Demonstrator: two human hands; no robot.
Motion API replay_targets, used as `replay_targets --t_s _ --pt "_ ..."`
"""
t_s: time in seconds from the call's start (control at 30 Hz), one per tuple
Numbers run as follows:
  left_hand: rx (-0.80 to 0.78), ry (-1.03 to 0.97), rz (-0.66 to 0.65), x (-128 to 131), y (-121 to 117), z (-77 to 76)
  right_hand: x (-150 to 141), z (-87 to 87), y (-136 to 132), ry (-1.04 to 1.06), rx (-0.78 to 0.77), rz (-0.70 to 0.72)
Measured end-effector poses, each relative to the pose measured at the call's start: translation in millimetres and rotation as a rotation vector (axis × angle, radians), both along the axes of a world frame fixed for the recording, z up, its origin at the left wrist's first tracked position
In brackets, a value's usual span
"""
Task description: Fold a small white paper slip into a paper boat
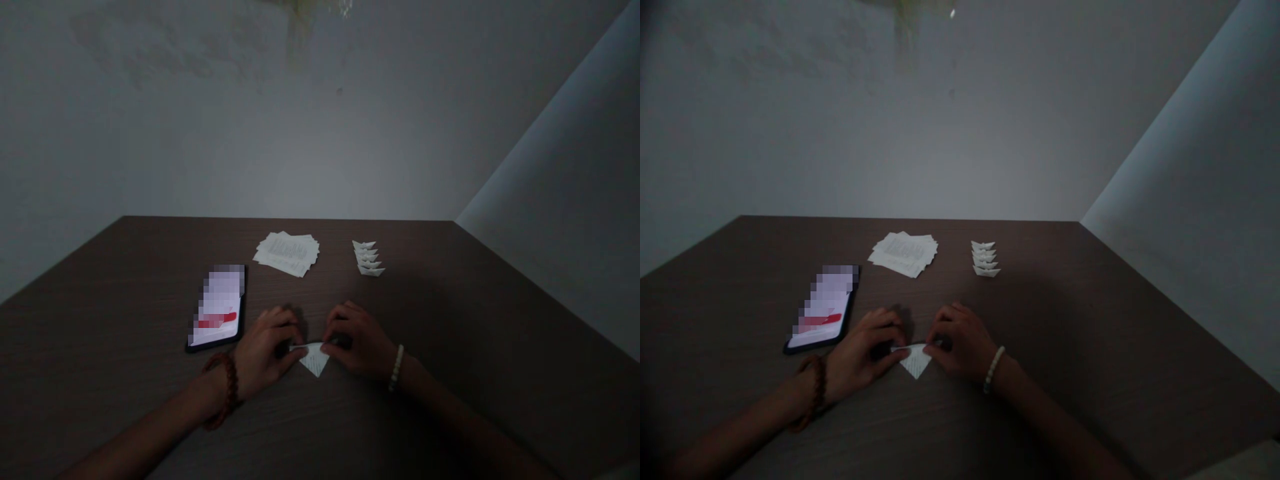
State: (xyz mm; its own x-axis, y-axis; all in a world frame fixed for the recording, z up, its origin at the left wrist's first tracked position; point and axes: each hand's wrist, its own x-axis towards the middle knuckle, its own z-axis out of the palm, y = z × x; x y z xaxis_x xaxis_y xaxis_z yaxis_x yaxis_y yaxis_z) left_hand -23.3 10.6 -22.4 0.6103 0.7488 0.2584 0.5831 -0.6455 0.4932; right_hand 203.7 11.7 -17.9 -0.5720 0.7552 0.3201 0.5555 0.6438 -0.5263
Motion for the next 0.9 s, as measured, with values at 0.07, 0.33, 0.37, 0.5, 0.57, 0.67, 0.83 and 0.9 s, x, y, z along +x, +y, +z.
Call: replay_targets --t_s 0.07,0.33,0.37,0.5,0.57,0.67,0.83,0.9 --pt "0.000 0.011 0.005 1.6 0.9 -0.3 -0.9 -0.2 0.0 0.001 -0.006 -0.016" --pt "0.036 -0.017 -0.035 8.5 0.9 1.4 -0.8 -4.4 1.4 0.010 0.018 -0.020" --pt "0.043 -0.023 -0.043 8.2 1.2 1.4 -0.3 -5.3 1.5 0.015 0.025 -0.014" --pt "0.100 -0.022 -0.078 6.1 2.0 -0.5 2.3 -8.7 2.7 0.044 0.085 0.022" --pt "0.141 -0.001 -0.092 5.3 1.4 -2.0 4.1 -10.1 3.8 0.034 0.127 0.050" --pt "0.199 0.018 -0.110 5.1 -0.6 -3.6 7.4 -10.6 4.8 -0.026 0.192 0.098" --pt "0.242 0.047 -0.137 3.6 -5.8 -0.4 12.0 -5.2 0.1 -0.131 0.228 0.117" --pt "0.224 0.082 -0.143 0.8 -8.6 3.2 12.1 -3.2 -3.0 -0.140 0.210 0.091"
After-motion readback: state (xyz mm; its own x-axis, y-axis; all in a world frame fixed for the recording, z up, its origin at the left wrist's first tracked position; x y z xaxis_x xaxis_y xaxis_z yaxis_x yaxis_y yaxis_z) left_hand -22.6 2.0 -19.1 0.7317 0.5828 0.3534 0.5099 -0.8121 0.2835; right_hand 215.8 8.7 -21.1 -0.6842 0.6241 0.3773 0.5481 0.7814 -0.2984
